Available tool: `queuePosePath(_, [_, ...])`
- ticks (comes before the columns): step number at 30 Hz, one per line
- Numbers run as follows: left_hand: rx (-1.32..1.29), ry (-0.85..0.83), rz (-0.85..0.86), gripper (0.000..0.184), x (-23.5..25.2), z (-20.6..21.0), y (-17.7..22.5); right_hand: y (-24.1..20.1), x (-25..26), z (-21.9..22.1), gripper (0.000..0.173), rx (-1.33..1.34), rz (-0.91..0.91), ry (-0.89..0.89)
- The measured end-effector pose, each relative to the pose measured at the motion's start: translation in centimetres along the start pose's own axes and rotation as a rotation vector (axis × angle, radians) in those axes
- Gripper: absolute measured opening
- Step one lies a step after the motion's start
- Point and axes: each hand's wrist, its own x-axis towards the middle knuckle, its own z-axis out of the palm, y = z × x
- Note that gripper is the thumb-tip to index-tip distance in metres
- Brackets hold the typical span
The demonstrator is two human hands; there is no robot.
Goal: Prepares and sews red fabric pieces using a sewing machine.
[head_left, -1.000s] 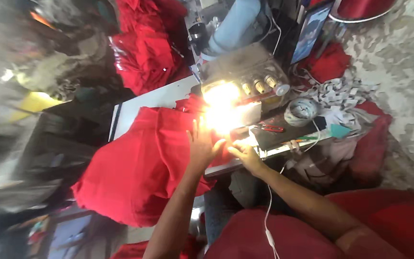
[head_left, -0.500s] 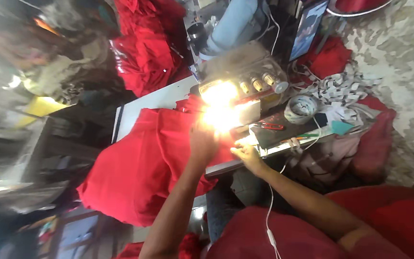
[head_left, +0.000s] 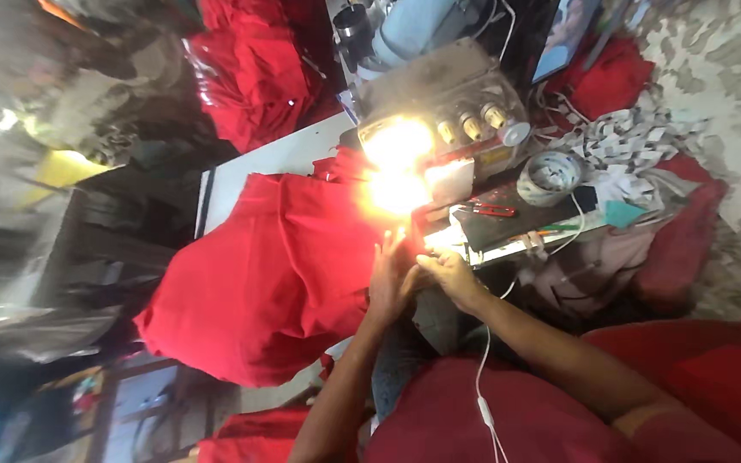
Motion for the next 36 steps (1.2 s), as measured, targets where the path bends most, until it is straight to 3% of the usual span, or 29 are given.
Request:
queuePosePath(5, [0.046, 0.079, 0.068, 0.07, -0.6, 1.3, -0.8, -0.1, -0.2, 0.0, 0.015, 0.015, -0.021, 0.019])
queuePosePath(11, [0.102, -0.092, 0.391, 0.04, -0.5, 0.8, 2.5, 0.1, -0.4, -0.3, 0.017, 0.006, -0.012, 0.038])
queuePosePath(13, [0.128, -0.055, 0.361, 0.04, -0.6, 0.5, 1.9, 0.1, -0.3, -0.3, 0.014, 0.049, 0.017, 0.026])
queuePosePath(17, [0.08, 0.008, 0.127, 0.069, -0.5, 0.4, -0.1, -0.2, -0.4, -0.1, 0.01, 0.149, 0.072, 0.021])
queuePosePath(20, [0.031, 0.008, 0.119, 0.066, -0.7, 0.8, -0.2, -0.2, -0.5, -0.2, 0.013, 0.191, 0.08, 0.005])
queuePosePath(22, [0.087, -0.063, 0.247, 0.05, -0.8, 1.0, 1.3, 0.1, -0.5, -0.4, 0.015, 0.163, 0.059, 0.004])
queuePosePath(24, [0.172, -0.14, 0.483, 0.032, -0.9, 1.0, 2.3, 0.4, -0.6, -0.6, 0.018, 0.132, 0.033, 0.01])
queuePosePath(26, [0.216, -0.107, 0.641, 0.028, -0.9, 0.8, 2.2, 0.6, -0.5, -0.7, 0.019, 0.128, 0.028, 0.001])
queuePosePath(28, [0.227, -0.041, 0.53, 0.029, -0.9, 0.4, 1.3, 0.5, -0.4, -0.6, 0.014, 0.151, 0.071, 0.009])
queuePosePath(32, [0.163, -0.015, 0.191, 0.059, -0.4, -0.2, -0.4, 0.0, -0.4, -0.4, 0.013, 0.179, 0.094, 0.003])
queuePosePath(34, [0.116, 0.028, 0.153, 0.061, -0.6, 0.2, -0.7, -0.2, -0.5, -0.3, 0.014, 0.195, 0.094, -0.001])
queuePosePath(36, [0.119, 0.001, 0.228, 0.051, -0.9, 0.5, 0.0, -0.4, -0.6, -0.3, 0.015, 0.187, 0.083, -0.004])
